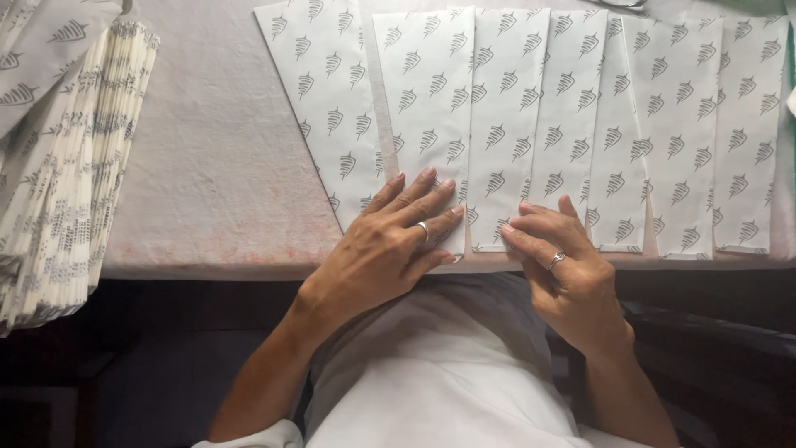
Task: The person applies glue to the edges of printed paper sheets and folds them to form sleeves, working through a stack on a table.
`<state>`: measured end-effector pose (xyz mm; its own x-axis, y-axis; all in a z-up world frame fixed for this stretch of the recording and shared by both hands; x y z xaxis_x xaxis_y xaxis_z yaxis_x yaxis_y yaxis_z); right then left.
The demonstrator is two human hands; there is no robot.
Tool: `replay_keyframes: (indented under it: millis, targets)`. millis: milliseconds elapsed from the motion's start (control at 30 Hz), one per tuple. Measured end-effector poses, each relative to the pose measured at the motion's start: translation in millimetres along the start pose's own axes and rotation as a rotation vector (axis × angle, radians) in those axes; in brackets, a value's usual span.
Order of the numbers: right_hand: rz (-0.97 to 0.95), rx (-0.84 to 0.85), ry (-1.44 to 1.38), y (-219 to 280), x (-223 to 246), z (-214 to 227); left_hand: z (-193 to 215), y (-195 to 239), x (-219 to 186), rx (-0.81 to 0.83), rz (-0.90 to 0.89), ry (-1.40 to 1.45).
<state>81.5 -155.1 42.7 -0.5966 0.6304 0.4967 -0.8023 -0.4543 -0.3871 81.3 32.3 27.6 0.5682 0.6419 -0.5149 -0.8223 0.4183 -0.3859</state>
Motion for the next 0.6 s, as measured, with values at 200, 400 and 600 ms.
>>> replay_keyframes:
  millis: [200,400,600]
  targets:
    - [0.020,-0.006,0.004,1.3,-0.2,0.0,6.1,-10.9,0.1,0.022,-0.026,0.048]
    - [0.130,-0.076,-0.161,-5.5,17.0,8.7,35.4,0.6,-28.1,-0.111,-0.166,0.083]
    - [0.291,-0.040,-0.322,-20.4,52.3,-5.5,32.8,18.6,-29.0,-0.229,-0.126,0.116]
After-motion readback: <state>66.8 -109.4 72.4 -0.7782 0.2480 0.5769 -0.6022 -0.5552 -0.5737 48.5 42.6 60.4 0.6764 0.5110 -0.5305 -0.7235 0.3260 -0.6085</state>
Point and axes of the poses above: each hand's wrist, its own y-axis away from the middle knuckle, its own z-axis out of the back of the hand, x = y × z, the point moved 8 cm from there along -y, towards the middle knuckle, and after that the axes turned 1 degree about -x, right-handed, at the moved point
